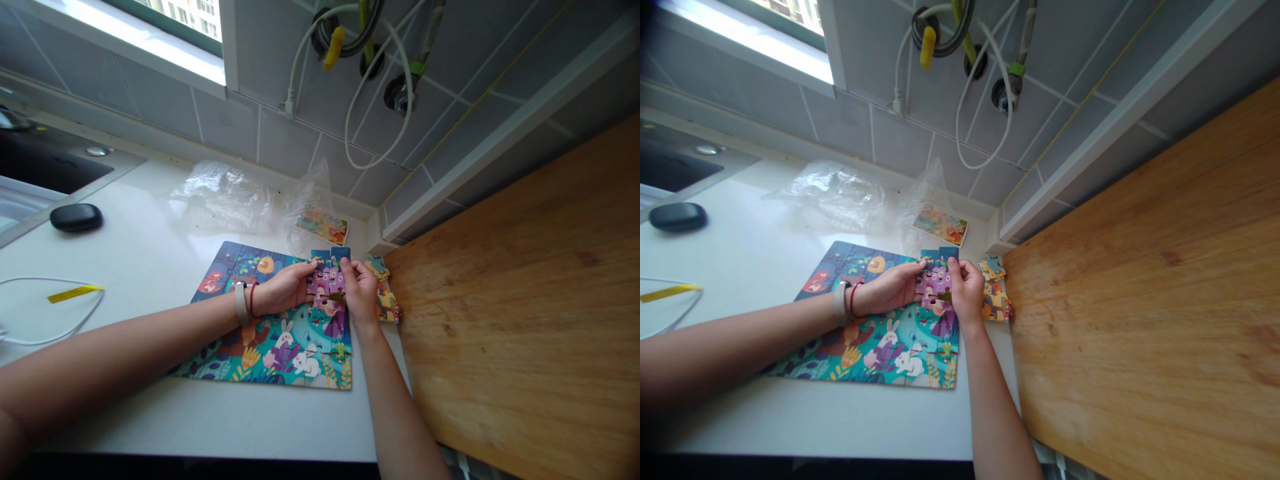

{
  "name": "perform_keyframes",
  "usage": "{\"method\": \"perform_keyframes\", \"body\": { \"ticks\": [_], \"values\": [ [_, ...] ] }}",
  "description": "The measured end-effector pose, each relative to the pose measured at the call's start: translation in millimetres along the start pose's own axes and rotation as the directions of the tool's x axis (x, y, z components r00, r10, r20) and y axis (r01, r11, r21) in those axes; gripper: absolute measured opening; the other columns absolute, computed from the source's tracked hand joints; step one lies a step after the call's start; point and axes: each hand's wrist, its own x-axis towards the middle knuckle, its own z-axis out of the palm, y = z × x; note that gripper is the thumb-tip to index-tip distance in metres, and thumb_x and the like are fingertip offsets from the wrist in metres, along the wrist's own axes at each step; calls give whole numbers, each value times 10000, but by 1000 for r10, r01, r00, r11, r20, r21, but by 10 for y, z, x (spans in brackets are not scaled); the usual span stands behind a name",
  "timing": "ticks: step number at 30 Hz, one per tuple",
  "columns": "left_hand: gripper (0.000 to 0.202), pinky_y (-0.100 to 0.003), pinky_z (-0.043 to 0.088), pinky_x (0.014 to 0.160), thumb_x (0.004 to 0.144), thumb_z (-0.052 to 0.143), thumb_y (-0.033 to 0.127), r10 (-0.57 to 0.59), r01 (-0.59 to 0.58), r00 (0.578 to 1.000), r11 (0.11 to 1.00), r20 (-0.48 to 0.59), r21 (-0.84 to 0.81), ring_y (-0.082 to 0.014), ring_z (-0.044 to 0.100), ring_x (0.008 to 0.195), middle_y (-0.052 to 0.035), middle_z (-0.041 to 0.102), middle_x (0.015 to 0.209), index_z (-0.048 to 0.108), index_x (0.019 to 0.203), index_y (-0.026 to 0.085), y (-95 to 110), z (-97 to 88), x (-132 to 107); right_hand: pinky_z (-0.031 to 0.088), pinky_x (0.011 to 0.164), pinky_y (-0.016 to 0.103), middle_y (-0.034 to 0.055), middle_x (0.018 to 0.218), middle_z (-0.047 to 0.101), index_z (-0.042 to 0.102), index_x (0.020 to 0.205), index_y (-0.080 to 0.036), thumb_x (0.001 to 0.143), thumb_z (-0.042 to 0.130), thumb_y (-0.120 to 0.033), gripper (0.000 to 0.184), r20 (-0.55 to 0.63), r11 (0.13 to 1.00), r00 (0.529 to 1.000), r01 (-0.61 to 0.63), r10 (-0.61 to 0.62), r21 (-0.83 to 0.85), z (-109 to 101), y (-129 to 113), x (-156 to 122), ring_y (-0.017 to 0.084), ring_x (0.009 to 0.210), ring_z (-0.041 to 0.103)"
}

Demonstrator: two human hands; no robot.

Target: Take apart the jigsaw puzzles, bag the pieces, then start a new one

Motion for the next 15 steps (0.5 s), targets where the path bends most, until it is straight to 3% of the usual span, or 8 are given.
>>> {"method": "perform_keyframes", "body": {
  "ticks": [6,11,15],
  "values": [
    [375,-295,588,737,998,636,467,-19,20,997,1000,71,-12,-205,731,807,-132,768,973,702,1042,100,7,11,-4,431,542,246,-18,619,627,648,748,-189,846,738,-573,407,44,998,998,-32,35,-60,143,-12,-99,142,560,554],
    [231,-272,583,706,919,774,337,21,-21,1000,1000,17,3,-154,696,711,-51,721,840,664,951,137,4,7,-16,451,547,244,-50,627,610,603,918,-211,835,770,-501,345,-23,986,998,53,-58,-160,212,-9,-155,146,543,581],
    [223,-270,594,703,885,809,276,20,-19,999,999,-38,29,-136,686,694,-24,681,808,626,904,149,-3,17,-24,463,545,248,-22,707,636,583,879,-219,846,761,-514,346,-50,976,996,65,-77,-206,203,-1,-152,148,571,601]
  ]
}}
